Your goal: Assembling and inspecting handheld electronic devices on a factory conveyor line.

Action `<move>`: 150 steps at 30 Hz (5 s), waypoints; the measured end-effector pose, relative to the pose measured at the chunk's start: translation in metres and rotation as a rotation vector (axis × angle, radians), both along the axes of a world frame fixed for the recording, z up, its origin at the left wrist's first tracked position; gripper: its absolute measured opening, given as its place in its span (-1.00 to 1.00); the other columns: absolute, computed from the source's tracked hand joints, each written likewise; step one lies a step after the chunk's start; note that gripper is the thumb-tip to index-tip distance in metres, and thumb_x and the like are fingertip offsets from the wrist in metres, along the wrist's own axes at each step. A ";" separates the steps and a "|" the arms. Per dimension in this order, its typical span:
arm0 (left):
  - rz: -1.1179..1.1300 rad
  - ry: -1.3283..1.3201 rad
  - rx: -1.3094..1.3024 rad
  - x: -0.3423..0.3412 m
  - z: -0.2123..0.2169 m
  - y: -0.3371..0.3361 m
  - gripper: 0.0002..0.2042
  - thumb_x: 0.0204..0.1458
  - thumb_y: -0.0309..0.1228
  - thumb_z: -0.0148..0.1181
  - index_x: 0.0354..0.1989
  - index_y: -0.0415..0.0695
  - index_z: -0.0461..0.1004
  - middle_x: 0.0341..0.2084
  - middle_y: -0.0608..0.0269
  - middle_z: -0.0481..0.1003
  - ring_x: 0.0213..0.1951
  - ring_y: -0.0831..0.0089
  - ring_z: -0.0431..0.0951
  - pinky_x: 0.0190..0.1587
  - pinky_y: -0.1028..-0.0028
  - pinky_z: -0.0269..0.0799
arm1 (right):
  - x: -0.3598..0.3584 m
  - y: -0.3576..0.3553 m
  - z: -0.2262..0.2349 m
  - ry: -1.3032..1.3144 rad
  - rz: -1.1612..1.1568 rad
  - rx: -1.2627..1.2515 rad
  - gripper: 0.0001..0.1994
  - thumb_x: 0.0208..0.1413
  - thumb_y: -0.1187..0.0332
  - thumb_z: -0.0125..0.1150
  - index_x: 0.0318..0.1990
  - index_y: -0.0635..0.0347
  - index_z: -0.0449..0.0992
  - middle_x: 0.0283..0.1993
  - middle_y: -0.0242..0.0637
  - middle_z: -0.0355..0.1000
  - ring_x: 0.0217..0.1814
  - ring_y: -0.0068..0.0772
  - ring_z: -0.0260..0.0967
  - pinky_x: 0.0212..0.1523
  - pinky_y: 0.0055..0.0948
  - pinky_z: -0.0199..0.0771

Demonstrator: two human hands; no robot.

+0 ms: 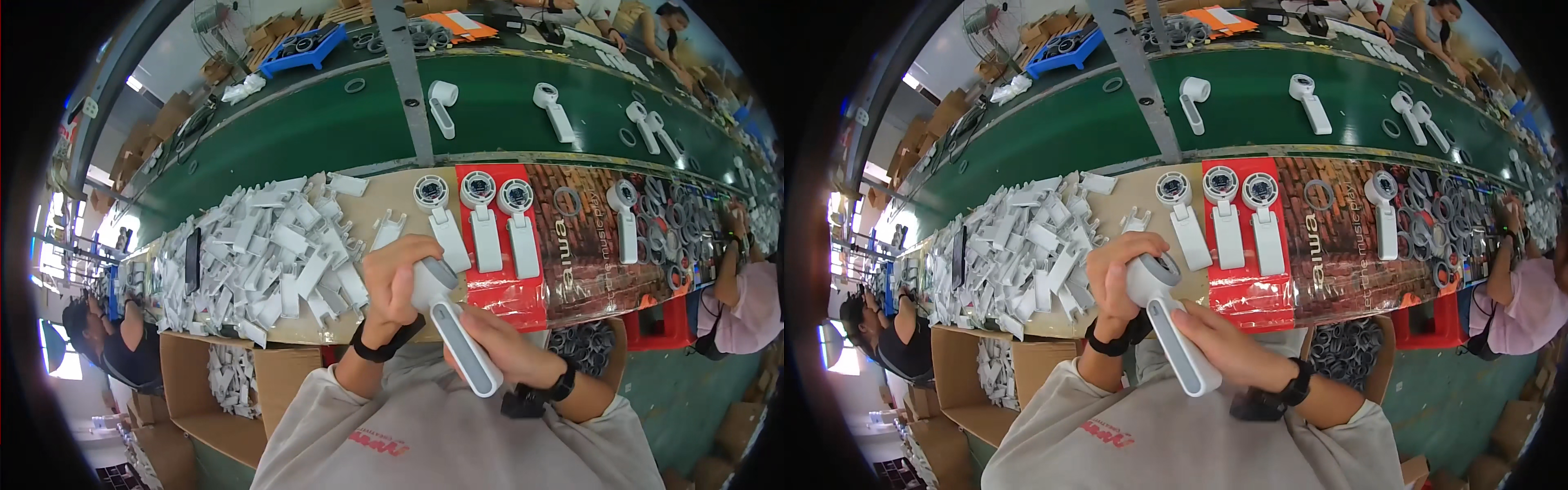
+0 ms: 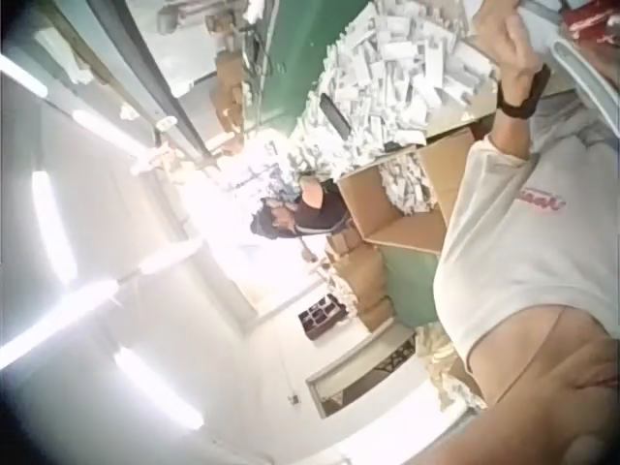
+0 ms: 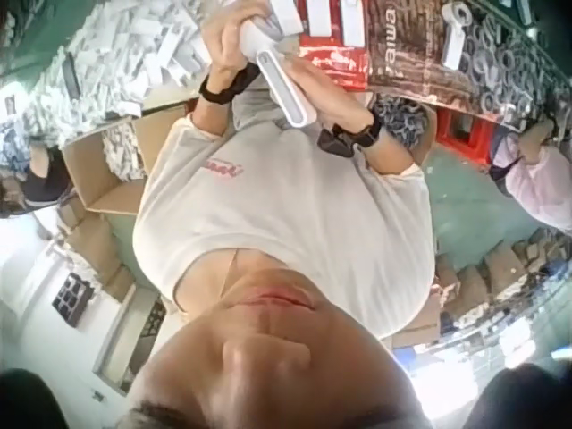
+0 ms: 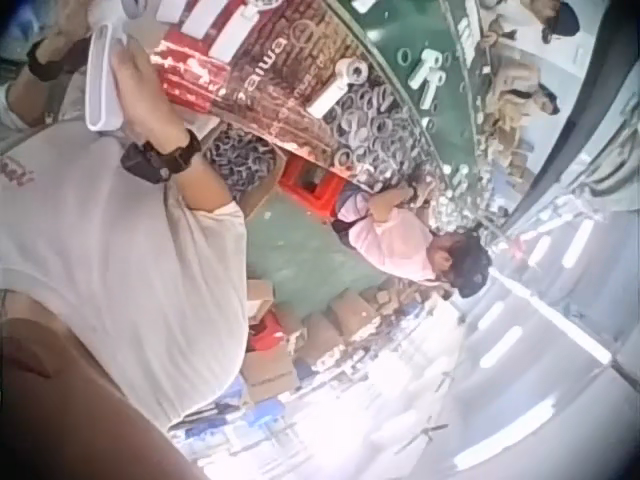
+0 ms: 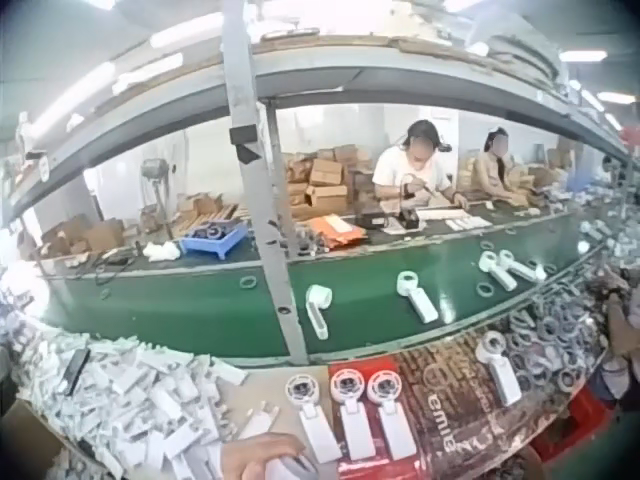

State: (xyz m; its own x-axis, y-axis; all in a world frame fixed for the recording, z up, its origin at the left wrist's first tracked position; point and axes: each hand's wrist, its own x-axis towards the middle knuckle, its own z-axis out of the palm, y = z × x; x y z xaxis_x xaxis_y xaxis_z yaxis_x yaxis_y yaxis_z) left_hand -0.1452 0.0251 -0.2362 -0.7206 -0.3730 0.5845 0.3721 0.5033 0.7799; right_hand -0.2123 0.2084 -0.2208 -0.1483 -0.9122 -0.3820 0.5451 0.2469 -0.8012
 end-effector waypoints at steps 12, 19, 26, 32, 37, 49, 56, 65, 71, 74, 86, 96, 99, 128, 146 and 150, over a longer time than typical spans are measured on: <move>-0.119 -0.016 1.269 0.009 0.021 0.062 -0.55 0.22 -0.07 -0.36 -0.10 -0.21 0.31 -0.28 0.17 0.40 -0.26 0.49 0.43 -0.24 0.53 0.38 | -0.016 -0.041 -0.001 1.311 -0.329 -0.622 -0.22 -0.48 0.41 0.46 0.06 0.31 0.23 0.11 -0.04 0.28 0.18 -0.08 0.24 0.05 -0.26 0.32; -0.064 -0.059 0.930 0.037 0.004 0.060 -0.58 0.24 -0.10 -0.46 -0.04 -0.06 0.31 -0.15 0.23 0.39 -0.06 0.40 0.39 -0.03 0.40 0.32 | -0.012 -0.052 0.011 1.331 -0.397 -0.909 -0.28 -0.55 0.38 0.47 -0.08 0.36 0.28 0.00 0.07 0.36 0.02 0.12 0.36 -0.08 -0.20 0.47; 0.075 0.125 1.366 0.027 0.017 0.077 -0.55 0.23 -0.06 -0.40 -0.09 -0.18 0.31 -0.23 0.20 0.39 -0.19 0.40 0.41 -0.12 0.42 0.34 | -0.020 -0.050 0.019 1.323 -0.161 -0.866 -0.28 -0.46 0.36 0.44 -0.01 0.30 0.24 0.09 0.04 0.30 0.10 0.10 0.28 0.04 -0.17 0.36; 0.025 0.186 0.540 0.027 0.007 0.061 -0.43 0.22 0.00 -0.43 -0.16 -0.32 0.35 -0.26 0.03 0.40 -0.21 0.29 0.42 -0.10 0.37 0.32 | -0.014 -0.033 0.001 1.183 -0.264 -0.716 -0.23 -0.43 0.31 0.43 0.07 0.25 0.22 0.19 0.01 0.20 0.20 0.16 0.14 0.18 0.00 0.11; -0.074 0.166 0.137 0.032 0.036 0.056 -0.66 0.03 -0.26 0.05 -0.23 -0.37 0.42 -0.23 -0.09 0.44 -0.14 0.11 0.46 -0.08 0.31 0.37 | -0.014 -0.018 0.020 1.474 -0.234 -0.708 -0.34 -0.50 0.23 0.46 -0.12 0.28 0.36 0.27 0.03 0.09 0.24 0.07 0.13 0.14 0.02 0.10; -0.033 0.190 0.446 0.045 0.024 0.071 -0.70 0.05 -0.28 0.04 -0.30 -0.35 0.45 -0.38 0.03 0.48 -0.31 0.28 0.48 -0.20 0.36 0.40 | 0.010 -0.032 0.021 1.077 -0.433 -1.007 -0.35 -0.18 0.30 0.36 0.09 0.36 0.26 0.15 0.13 0.24 0.11 0.16 0.30 0.06 -0.07 0.35; 0.182 0.224 -0.280 0.036 0.014 0.021 -0.40 0.16 0.06 -0.26 -0.33 -0.34 0.45 -0.38 -0.08 0.47 -0.33 0.04 0.49 -0.25 0.22 0.41 | -0.011 0.026 0.006 -0.451 0.040 -0.310 -0.40 0.02 0.38 0.21 0.21 0.28 0.12 0.20 -0.09 0.21 0.27 -0.25 0.13 0.18 -0.26 0.18; 0.643 0.243 -0.311 0.093 0.004 0.008 -0.48 0.15 -0.04 -0.19 0.07 -0.26 0.22 0.05 -0.14 0.25 0.11 0.03 0.24 0.17 0.15 0.05 | -0.172 -0.073 0.017 0.825 -0.276 0.061 -0.41 0.05 0.43 0.10 0.24 0.31 0.08 -0.17 -0.19 0.42 -0.23 -0.52 0.41 -0.29 -0.53 0.43; 0.554 -0.021 0.015 0.105 -0.012 0.036 -0.69 -0.14 -0.51 0.09 -0.16 -0.30 0.37 -0.06 -0.14 0.35 -0.04 0.03 0.38 0.05 0.25 0.23 | -0.344 -0.176 -0.067 1.339 -0.213 0.341 -0.44 -0.01 0.23 0.16 0.17 0.24 0.25 -0.34 -0.17 0.45 -0.58 -0.47 0.32 -0.64 -0.44 0.22; 0.539 -0.151 0.075 0.116 -0.026 0.039 -0.74 -0.11 -0.45 0.09 -0.21 -0.29 0.39 -0.14 -0.05 0.40 -0.10 0.10 0.42 -0.02 0.30 0.29 | -0.331 -0.168 -0.056 1.907 -0.119 0.112 -0.55 -0.04 0.24 0.12 -0.01 0.32 0.37 -0.25 0.00 0.49 -0.28 -0.04 0.47 -0.22 -0.18 0.44; 0.206 -0.168 0.105 0.130 -0.125 0.015 -0.79 -0.18 -0.60 0.17 -0.31 -0.21 0.41 -0.52 0.10 0.44 -0.53 0.21 0.43 -0.46 0.38 0.35 | -0.070 -0.385 0.126 0.966 1.007 -0.162 -0.52 0.13 0.19 0.01 0.17 0.21 0.25 -0.19 -0.17 0.50 -0.43 -0.44 0.50 -0.34 -0.50 0.48; 0.072 -0.198 0.206 0.144 -0.106 -0.037 -0.91 -0.03 -0.58 0.04 -0.34 -0.23 0.44 -0.48 0.04 0.46 -0.47 0.12 0.49 -0.41 0.34 0.41 | -0.172 -0.590 -0.110 1.937 -0.053 0.157 -0.71 0.08 0.31 -0.09 -0.11 0.01 0.53 -0.17 -0.04 0.46 -0.09 -0.02 0.42 -0.09 -0.11 0.44; -0.170 -0.156 0.334 0.117 -0.079 -0.020 -0.93 -0.04 -0.60 0.05 -0.37 -0.23 0.43 -0.51 0.06 0.46 -0.51 0.14 0.47 -0.45 0.34 0.39 | -0.186 -0.540 -0.078 2.010 0.050 -0.123 -0.84 -0.07 0.36 0.01 -0.44 0.19 0.52 -0.37 0.04 0.45 -0.29 0.07 0.43 -0.28 -0.07 0.45; 0.323 -0.272 0.033 0.004 -0.015 0.025 -0.69 -0.19 -0.66 0.14 -0.19 -0.25 0.43 -0.38 0.16 0.48 -0.52 0.47 0.42 -0.47 0.54 0.32 | -0.373 -0.232 -0.070 1.789 -0.084 0.503 -0.50 -0.25 0.21 0.32 -0.05 0.13 0.48 -0.11 0.01 0.42 -0.03 0.07 0.36 -0.02 -0.16 0.39; -0.203 -0.092 0.889 0.010 0.005 0.074 -0.28 -0.18 -0.76 0.11 0.16 -0.13 -0.12 0.07 0.06 0.14 0.12 0.26 0.29 0.11 0.30 0.34 | -0.029 0.021 0.040 0.351 -0.440 -0.469 -0.32 -0.06 0.40 0.19 0.24 0.25 0.05 0.03 -0.14 0.22 -0.08 -0.32 0.35 -0.02 -0.34 0.35; -0.011 -0.031 0.638 0.003 0.005 0.095 -0.27 -0.23 -0.70 0.23 0.14 -0.17 -0.03 0.07 0.07 0.15 0.10 0.32 0.30 0.11 0.35 0.32 | -0.010 0.024 0.009 0.238 -0.583 -0.603 -0.25 0.08 0.04 0.16 0.24 0.35 -0.05 0.07 -0.11 0.14 -0.06 -0.25 0.34 0.01 -0.24 0.36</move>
State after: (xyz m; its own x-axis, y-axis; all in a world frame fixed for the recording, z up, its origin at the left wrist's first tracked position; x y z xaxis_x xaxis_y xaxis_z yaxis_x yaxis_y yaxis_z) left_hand -0.1420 0.1205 -0.2309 -0.7394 -0.6331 0.2290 0.3473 -0.0674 0.9353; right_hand -0.2226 0.2321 -0.2120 -0.6688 -0.7029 0.2422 0.2539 -0.5220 -0.8142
